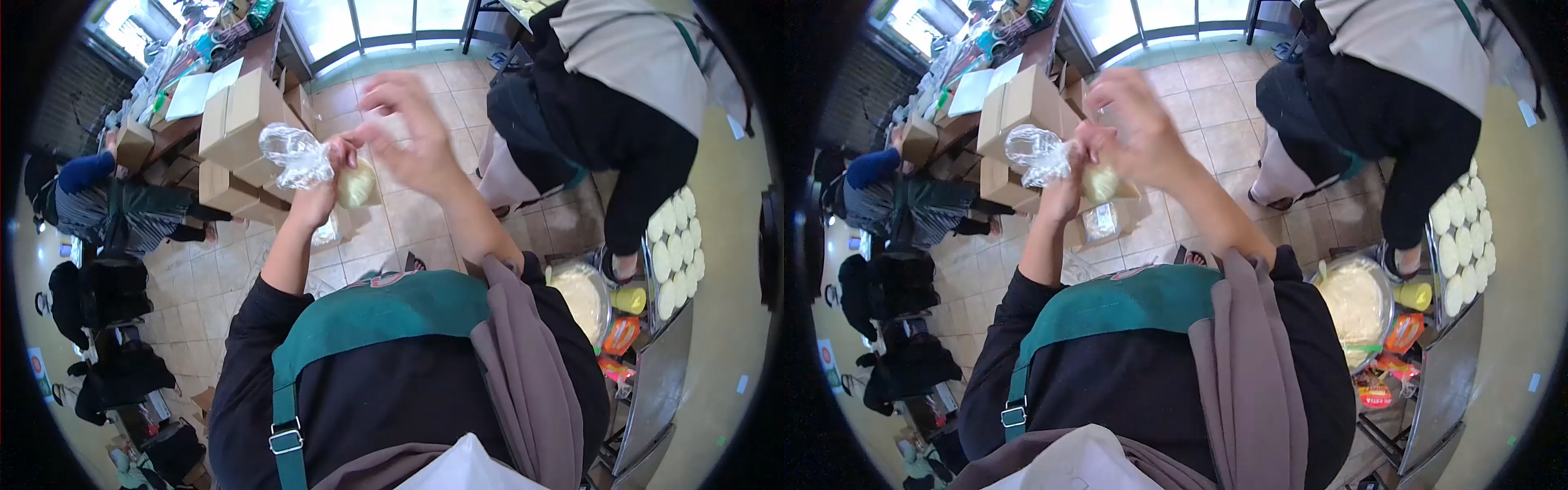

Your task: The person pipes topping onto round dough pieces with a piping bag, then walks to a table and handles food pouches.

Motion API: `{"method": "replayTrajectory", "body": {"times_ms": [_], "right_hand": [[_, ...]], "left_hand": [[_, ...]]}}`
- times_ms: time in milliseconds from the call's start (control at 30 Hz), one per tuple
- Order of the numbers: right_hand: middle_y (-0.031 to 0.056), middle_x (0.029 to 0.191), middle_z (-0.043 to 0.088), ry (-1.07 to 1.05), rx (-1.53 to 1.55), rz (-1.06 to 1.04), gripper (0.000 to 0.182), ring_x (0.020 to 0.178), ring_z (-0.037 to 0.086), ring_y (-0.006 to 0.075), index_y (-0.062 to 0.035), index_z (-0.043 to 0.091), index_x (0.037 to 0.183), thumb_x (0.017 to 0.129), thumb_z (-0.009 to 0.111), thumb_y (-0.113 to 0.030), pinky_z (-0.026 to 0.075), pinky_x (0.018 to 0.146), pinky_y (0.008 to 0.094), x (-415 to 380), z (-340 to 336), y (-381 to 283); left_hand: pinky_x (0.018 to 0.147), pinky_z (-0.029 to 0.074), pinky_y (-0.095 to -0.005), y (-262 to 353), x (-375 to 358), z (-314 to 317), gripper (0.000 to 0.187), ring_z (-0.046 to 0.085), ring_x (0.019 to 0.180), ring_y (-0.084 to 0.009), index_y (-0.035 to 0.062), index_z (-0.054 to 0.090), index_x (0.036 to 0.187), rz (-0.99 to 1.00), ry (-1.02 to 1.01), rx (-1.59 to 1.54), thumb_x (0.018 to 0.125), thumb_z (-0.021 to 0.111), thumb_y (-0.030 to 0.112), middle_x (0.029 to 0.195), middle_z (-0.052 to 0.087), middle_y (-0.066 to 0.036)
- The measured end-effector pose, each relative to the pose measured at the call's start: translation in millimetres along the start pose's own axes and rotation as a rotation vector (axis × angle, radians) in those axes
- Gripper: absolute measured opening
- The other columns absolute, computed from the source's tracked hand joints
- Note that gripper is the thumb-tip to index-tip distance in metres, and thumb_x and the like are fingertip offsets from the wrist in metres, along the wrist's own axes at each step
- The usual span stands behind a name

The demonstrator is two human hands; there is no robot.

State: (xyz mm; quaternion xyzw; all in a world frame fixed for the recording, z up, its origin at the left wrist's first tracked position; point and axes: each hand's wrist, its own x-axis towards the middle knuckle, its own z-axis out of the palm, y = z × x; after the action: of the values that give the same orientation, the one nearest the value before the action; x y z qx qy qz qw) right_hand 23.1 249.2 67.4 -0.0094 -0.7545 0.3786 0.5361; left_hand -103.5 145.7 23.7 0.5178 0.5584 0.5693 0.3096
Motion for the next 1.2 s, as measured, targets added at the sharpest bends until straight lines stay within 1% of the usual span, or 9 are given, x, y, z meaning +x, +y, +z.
{"method": "replayTrajectory", "body": {"times_ms": [33,133,233,333,467,700,833,1000,1200], "right_hand": [[0.0091,0.099,0.051,0.089,0.064,0.102,0.021,0.089,0.053,0.0183,-0.0022,0.052,0.096,0.079,0.062,-0.010,0.044,0.076,0.0324,8,-10,26],[0.0090,0.093,0.052,0.490,0.211,0.419,0.015,0.084,0.052,0.0124,-0.0048,0.051,0.093,0.082,0.058,-0.013,0.043,0.068,0.0241,30,-25,96],[0.0105,0.092,0.054,0.907,0.263,0.759,0.026,0.088,0.053,0.0176,-0.0051,0.051,0.096,0.087,0.047,-0.030,0.041,0.074,0.0288,21,-33,201],[0.0125,0.101,0.054,0.792,1.183,1.103,0.045,0.096,0.051,0.0249,-0.0047,0.049,0.102,0.087,0.035,-0.044,0.037,0.081,0.0345,12,-37,302],[0.0162,0.116,0.048,0.987,1.446,0.767,0.054,0.110,0.044,0.0319,-0.0009,0.044,0.111,0.085,0.034,-0.047,0.033,0.093,0.0429,95,-37,371],[0.0198,0.121,0.046,1.120,1.456,0.444,0.057,0.116,0.040,0.0368,0.0035,0.045,0.114,0.085,0.036,-0.045,0.026,0.101,0.0473,188,-100,489],[0.0201,0.119,0.048,1.147,1.392,0.401,0.059,0.115,0.040,0.0374,0.0035,0.047,0.112,0.084,0.037,-0.048,0.026,0.101,0.0491,212,-148,558],[0.0127,0.114,0.054,1.092,1.313,0.473,0.060,0.108,0.050,0.0285,-0.0050,0.053,0.108,0.081,0.038,-0.056,0.038,0.084,0.0407,254,-233,640],[0.0147,0.110,0.056,1.087,1.347,0.371,0.058,0.101,0.053,0.0298,-0.0028,0.053,0.106,0.083,0.036,-0.053,0.038,0.086,0.0433,305,-337,713]], "left_hand": [[0.088,0.036,-0.0338,-5,27,-3,0.048,0.049,0.099,-0.0217,0.0047,0.043,0.074,-0.004,0.044,-0.058,0.092,0.030,0.047,0.107,0.054,-0.013],[0.090,0.039,-0.0406,-32,118,-21,0.041,0.048,0.108,-0.0294,0.0077,0.039,0.069,-0.016,0.138,-0.428,0.090,0.039,0.044,0.114,0.050,-0.018],[0.086,0.042,-0.0379,-54,215,-40,0.040,0.049,0.106,-0.0272,0.0082,0.039,0.072,-0.038,0.165,-0.632,0.093,0.031,0.041,0.113,0.050,-0.018],[0.091,0.040,-0.0434,-79,307,-51,0.038,0.047,0.110,-0.0311,0.0097,0.038,0.071,-0.044,0.127,-0.890,0.094,0.028,0.038,0.116,0.047,-0.016],[0.094,0.038,-0.0453,-124,427,-65,0.038,0.042,0.115,-0.0347,0.0096,0.039,0.071,-0.091,0.039,-1.066,0.095,0.026,0.036,0.119,0.046,-0.016],[0.093,0.039,-0.0479,-179,611,-53,0.037,0.042,0.115,-0.0355,0.0087,0.042,0.071,-0.173,-0.142,-1.162,0.095,0.028,0.034,0.120,0.047,-0.015],[0.093,0.039,-0.0499,-214,700,-22,0.038,0.042,0.116,-0.0352,0.0082,0.043,0.070,-0.163,-0.292,-1.193,0.095,0.029,0.034,0.122,0.045,-0.014],[0.097,0.034,-0.0509,-229,813,27,0.036,0.037,0.120,-0.0353,0.0085,0.042,0.073,-0.191,-0.369,-1.151,0.095,0.029,0.035,0.125,0.044,-0.013],[0.100,0.029,-0.0527,-239,944,105,0.037,0.036,0.121,-0.0346,0.0089,0.044,0.071,-0.206,-0.519,-1.140,0.094,0.030,0.034,0.126,0.043,-0.010]]}}
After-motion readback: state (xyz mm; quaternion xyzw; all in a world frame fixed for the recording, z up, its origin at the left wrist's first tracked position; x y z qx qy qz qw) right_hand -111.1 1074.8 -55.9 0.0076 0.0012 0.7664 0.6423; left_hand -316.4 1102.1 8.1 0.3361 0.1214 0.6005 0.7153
